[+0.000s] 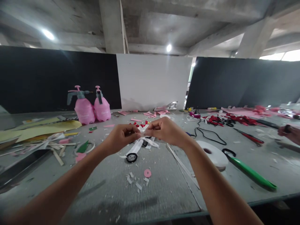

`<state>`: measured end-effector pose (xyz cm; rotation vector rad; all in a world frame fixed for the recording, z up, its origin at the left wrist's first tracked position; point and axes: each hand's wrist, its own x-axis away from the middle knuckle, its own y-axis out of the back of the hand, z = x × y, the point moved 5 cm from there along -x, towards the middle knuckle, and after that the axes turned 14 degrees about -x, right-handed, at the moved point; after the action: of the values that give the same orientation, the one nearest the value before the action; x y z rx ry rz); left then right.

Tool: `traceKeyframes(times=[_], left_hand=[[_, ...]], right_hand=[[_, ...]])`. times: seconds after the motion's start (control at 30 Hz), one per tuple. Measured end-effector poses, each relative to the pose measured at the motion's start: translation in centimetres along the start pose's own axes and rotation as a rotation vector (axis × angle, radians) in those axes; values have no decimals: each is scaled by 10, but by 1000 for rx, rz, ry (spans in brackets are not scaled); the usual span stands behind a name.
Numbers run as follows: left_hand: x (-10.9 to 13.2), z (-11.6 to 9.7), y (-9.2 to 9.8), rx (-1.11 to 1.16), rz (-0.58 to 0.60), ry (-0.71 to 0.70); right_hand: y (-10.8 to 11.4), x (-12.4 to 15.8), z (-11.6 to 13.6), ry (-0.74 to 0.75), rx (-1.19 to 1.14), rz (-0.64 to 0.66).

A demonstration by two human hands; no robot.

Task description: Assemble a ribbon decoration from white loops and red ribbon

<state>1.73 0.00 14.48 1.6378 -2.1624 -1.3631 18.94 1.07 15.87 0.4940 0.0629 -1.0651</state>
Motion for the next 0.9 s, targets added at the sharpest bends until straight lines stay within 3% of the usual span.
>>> traceKeyframes(times=[0.1, 0.2, 0.27, 0.4, 0.53, 0.63, 0.77, 0.9], left_hand=[[12, 0, 1, -74, -29, -36], [22, 0, 6, -211, -196, -128], [23, -1, 7, -298, -279, -230], [9, 1, 10, -430, -355, -361], [-4, 16, 9, -583, -442, -308], [1, 34, 0, -546, -462, -250], [17, 47, -12, -402, -598, -206], [18, 48, -21, -377, -606, -224]], right_hand=[[-8, 10, 0, 55, -22, -6], [-14, 19, 3, 82, -41, -76], [-20, 19, -3, 10, -129, -78], [-41, -5, -28, -156, -503, 59], [-50, -33, -55, -89, -738, -95], [-55, -38, -76, -85, -737, -195], [-54, -33, -94, -28, -645, -335], [-59, -30, -97, 80, -492, -277]])
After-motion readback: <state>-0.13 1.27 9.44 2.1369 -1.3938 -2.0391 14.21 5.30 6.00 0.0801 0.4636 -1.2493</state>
